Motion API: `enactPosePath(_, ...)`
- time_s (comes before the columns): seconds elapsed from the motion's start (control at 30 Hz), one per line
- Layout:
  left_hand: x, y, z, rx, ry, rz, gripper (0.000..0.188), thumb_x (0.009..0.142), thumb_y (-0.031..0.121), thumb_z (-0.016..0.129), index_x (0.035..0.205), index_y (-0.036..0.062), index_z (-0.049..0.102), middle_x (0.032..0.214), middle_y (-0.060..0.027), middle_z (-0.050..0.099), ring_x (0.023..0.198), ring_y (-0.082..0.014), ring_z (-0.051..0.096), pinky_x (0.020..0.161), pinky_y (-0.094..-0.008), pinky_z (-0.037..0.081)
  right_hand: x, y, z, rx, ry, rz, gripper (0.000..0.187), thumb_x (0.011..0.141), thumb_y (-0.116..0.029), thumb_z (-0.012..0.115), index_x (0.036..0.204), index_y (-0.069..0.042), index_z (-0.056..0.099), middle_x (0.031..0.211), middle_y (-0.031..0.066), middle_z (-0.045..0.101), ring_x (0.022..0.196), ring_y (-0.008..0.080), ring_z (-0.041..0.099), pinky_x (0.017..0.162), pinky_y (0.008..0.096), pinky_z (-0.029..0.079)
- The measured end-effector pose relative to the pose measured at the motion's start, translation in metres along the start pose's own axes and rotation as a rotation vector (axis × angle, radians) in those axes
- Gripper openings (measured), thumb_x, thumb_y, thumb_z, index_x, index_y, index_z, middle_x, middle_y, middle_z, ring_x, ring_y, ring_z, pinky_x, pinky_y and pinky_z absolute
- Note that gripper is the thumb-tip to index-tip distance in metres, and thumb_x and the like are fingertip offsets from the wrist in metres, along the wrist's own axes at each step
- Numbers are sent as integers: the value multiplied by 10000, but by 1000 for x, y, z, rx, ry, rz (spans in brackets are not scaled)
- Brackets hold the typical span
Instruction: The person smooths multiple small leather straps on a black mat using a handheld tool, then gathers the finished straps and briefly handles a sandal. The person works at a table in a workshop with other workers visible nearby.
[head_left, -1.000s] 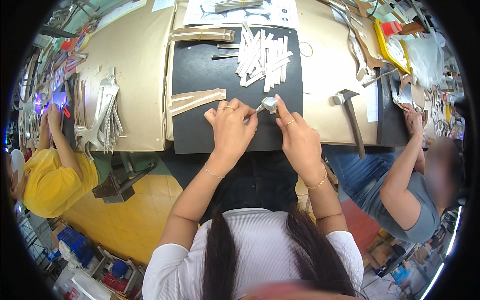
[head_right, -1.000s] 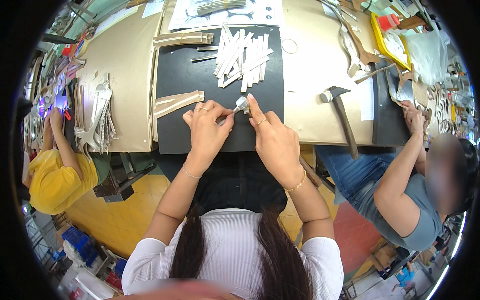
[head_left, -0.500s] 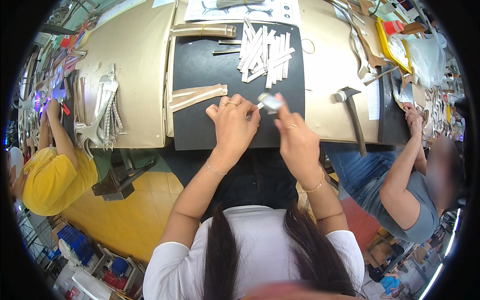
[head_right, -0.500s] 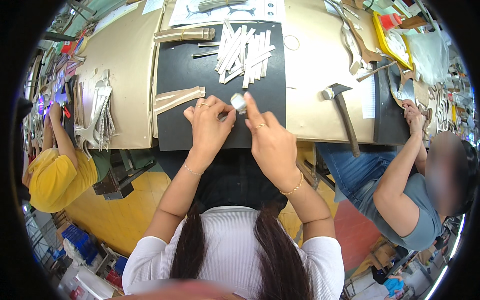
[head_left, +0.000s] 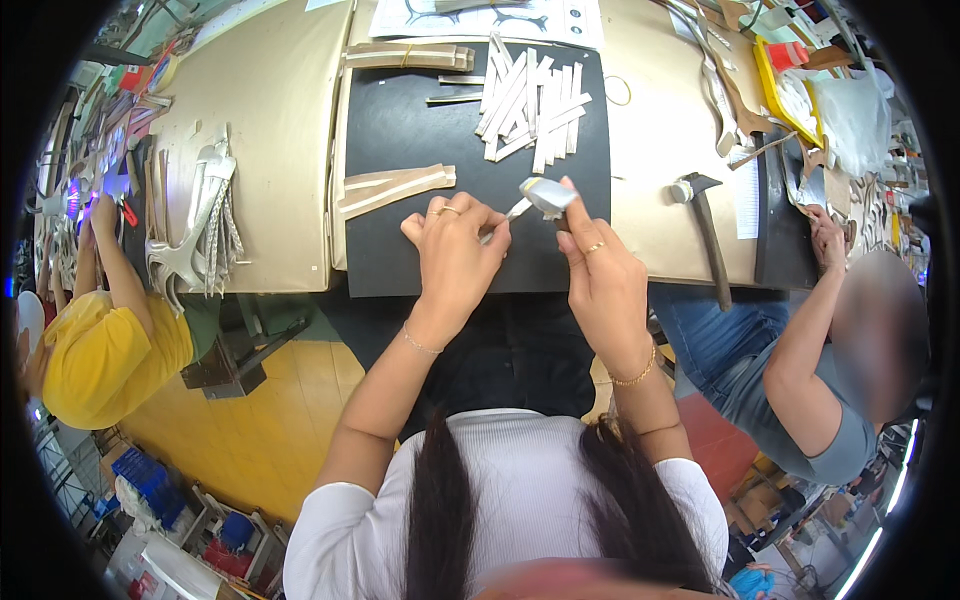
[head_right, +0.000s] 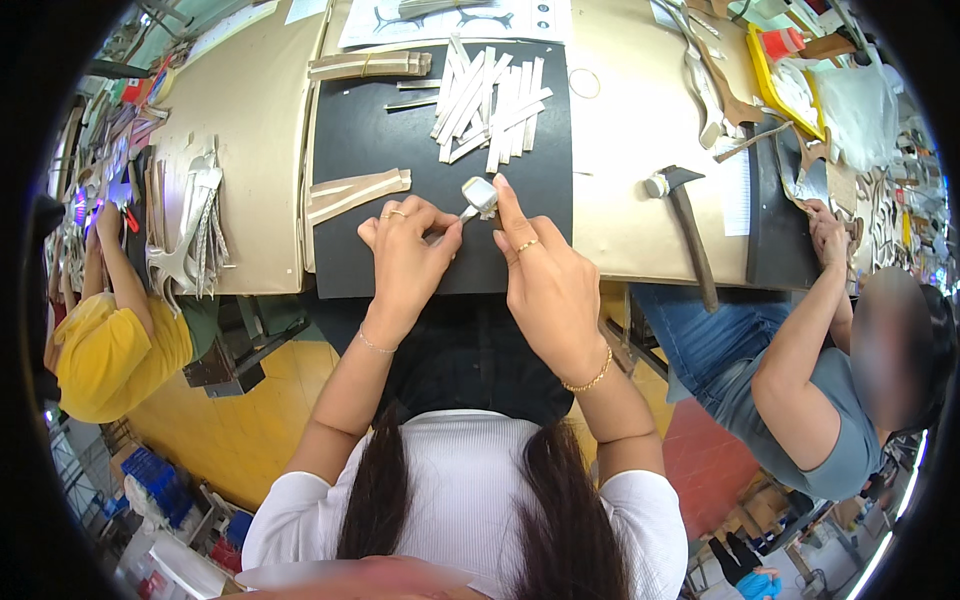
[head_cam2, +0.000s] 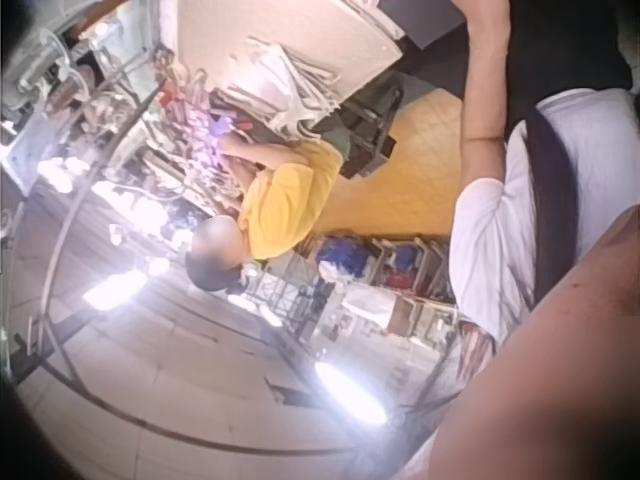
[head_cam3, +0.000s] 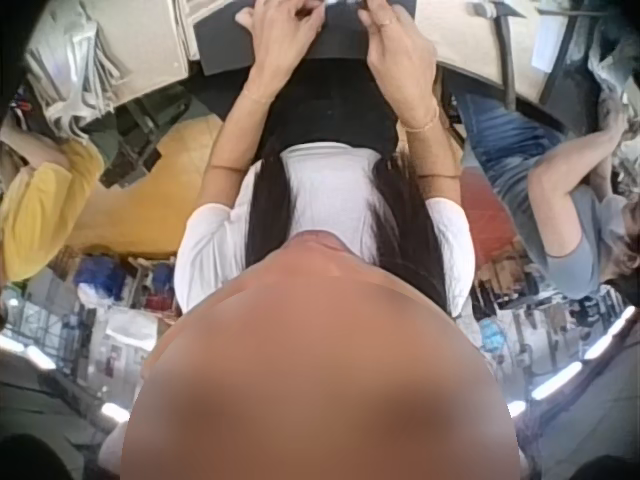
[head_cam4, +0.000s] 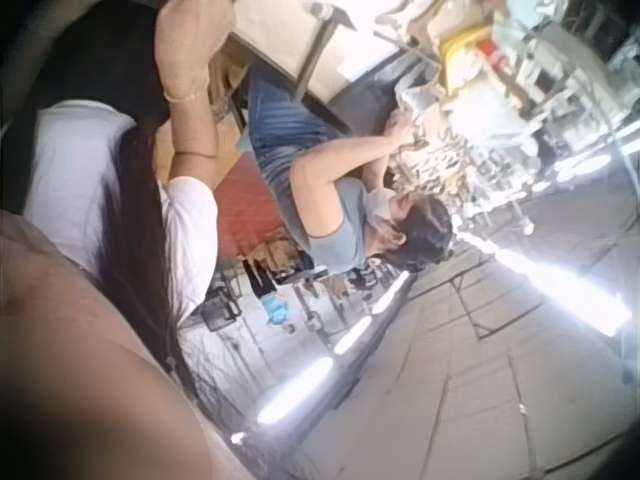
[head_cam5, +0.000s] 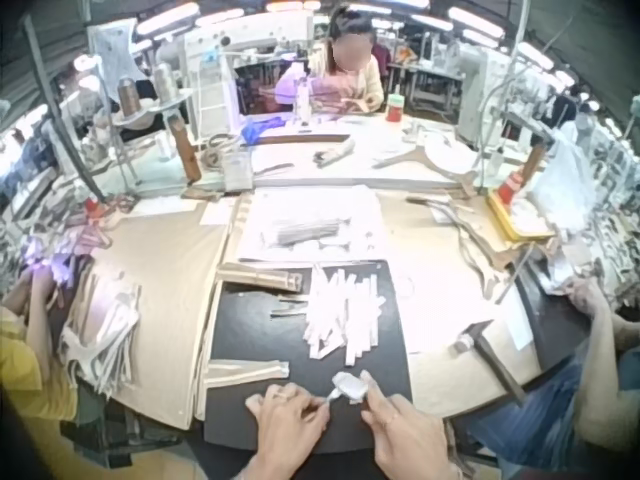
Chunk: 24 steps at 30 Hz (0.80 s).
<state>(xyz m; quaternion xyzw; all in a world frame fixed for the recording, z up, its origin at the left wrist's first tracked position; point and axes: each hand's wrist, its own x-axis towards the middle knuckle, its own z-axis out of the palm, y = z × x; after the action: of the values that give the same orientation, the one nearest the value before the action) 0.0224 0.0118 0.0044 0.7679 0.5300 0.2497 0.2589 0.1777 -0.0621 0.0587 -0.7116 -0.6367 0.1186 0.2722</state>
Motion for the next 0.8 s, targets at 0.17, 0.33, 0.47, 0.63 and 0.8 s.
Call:
enactPosePath(0.17, 1, 2, -1, 16, -25, -15, 84, 789, 170, 785, 766, 96, 752, 826, 12, 659, 856, -189, 562, 859, -392, 280, 2, -4, 3, -88, -98, -41, 517, 964, -142, 650, 1469, -180, 549, 781, 96, 595, 596, 297, 619, 545, 412, 503)
enactPosePath(0.33, 1, 1, 0, 16, -15, 10, 89, 789, 171, 790, 769, 95, 750, 831, 10, 661, 862, -195, 567, 860, -398, 283, 2, 1, 1, -9, 24, -22, 516, 961, -140, 653, 1466, -189, 555, 777, 93, 593, 613, 287, 637, 542, 408, 506)
enactPosePath(0.47, -4, 0, -2, 56, -15, 32, 80, 801, 183, 792, 816, 106, 774, 860, 20, 666, 881, -192, 566, 874, -399, 285, -5, 1, 8, -95, -108, -21, 488, 985, -187, 629, 1466, -208, 553, 771, 95, 591, 596, 290, 644, 544, 405, 522)
enactPosePath(0.63, -14, -5, -12, 11, -3, -16, 85, 816, 192, 789, 857, 117, 792, 877, 28, 666, 903, -186, 562, 893, -397, 285, -7, 7, 14, -134, -159, -2, 471, 991, -209, 628, 1457, -208, 563, 755, 91, 577, 569, 286, 635, 532, 406, 521)
enactPosePath(0.8, -12, -5, -10, 24, -17, -33, 79, 814, 188, 786, 851, 118, 790, 879, 24, 669, 898, -189, 560, 896, -397, 282, -4, 7, 10, -151, -174, -14, 475, 986, -196, 634, 1456, -194, 564, 748, 86, 569, 568, 289, 629, 532, 403, 517)
